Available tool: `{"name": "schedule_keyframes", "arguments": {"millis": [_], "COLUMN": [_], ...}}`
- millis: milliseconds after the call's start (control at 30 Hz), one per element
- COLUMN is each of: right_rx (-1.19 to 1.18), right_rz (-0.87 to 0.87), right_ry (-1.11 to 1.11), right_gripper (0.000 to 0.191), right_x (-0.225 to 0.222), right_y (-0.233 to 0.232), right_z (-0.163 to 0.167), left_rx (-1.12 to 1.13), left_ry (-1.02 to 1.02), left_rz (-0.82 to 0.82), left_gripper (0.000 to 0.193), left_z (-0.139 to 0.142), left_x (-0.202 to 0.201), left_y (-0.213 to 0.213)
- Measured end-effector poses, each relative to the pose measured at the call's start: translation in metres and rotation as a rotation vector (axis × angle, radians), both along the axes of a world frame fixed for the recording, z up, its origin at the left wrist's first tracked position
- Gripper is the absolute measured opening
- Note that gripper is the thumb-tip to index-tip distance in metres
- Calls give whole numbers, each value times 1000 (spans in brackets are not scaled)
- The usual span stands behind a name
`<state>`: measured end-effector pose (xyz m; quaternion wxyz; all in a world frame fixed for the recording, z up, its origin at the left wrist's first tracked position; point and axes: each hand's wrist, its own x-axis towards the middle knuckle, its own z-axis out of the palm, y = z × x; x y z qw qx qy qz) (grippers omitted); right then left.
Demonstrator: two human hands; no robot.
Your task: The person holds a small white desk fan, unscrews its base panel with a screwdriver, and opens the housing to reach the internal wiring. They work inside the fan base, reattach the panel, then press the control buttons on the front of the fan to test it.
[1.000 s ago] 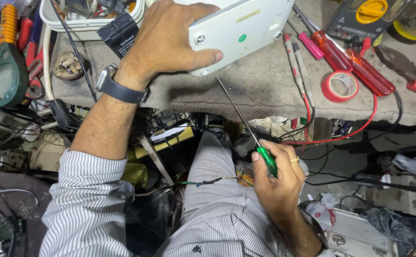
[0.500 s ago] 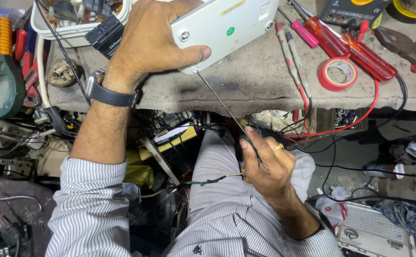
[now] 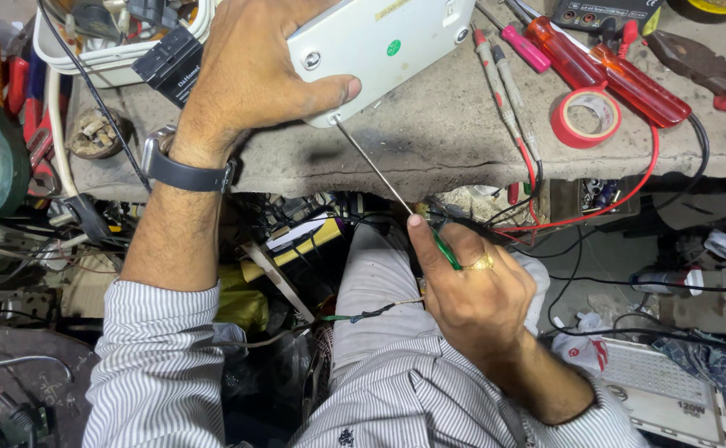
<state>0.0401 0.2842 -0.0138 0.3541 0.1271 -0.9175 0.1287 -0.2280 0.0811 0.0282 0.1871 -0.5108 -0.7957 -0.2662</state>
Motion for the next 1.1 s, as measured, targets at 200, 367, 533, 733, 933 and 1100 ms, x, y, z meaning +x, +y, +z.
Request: {"name": "schedule_keyframes", "arguments": {"millis": [200, 367, 533, 733, 933, 1100], "right_rx": [22, -100, -91, -44, 46, -645], "right_rz": [-54, -219, -50, -305, -144, -138], "right_ry": [-100, -413, -133, -337, -314, -658], "right_gripper": [20, 22, 18, 17, 19, 26], "right_x": [-9, -19, -13, -22, -19, -25], "right_y": [4, 1, -7, -18, -12, -3], "right_z": [13, 20, 35, 30, 25, 11], "left_rx": [14, 14, 21, 34, 53, 78], "left_ry": [-22, -28, 38, 51, 28, -31], "left_rz": [21, 64, 79, 71, -1, -16], "left_gripper": [59, 62, 62, 54, 56, 53], "left_z": [2, 5, 8, 13, 10, 8], "left_x": [3, 3, -1, 1, -4, -4], "left_y": [3, 2, 3, -2, -1, -1]}}
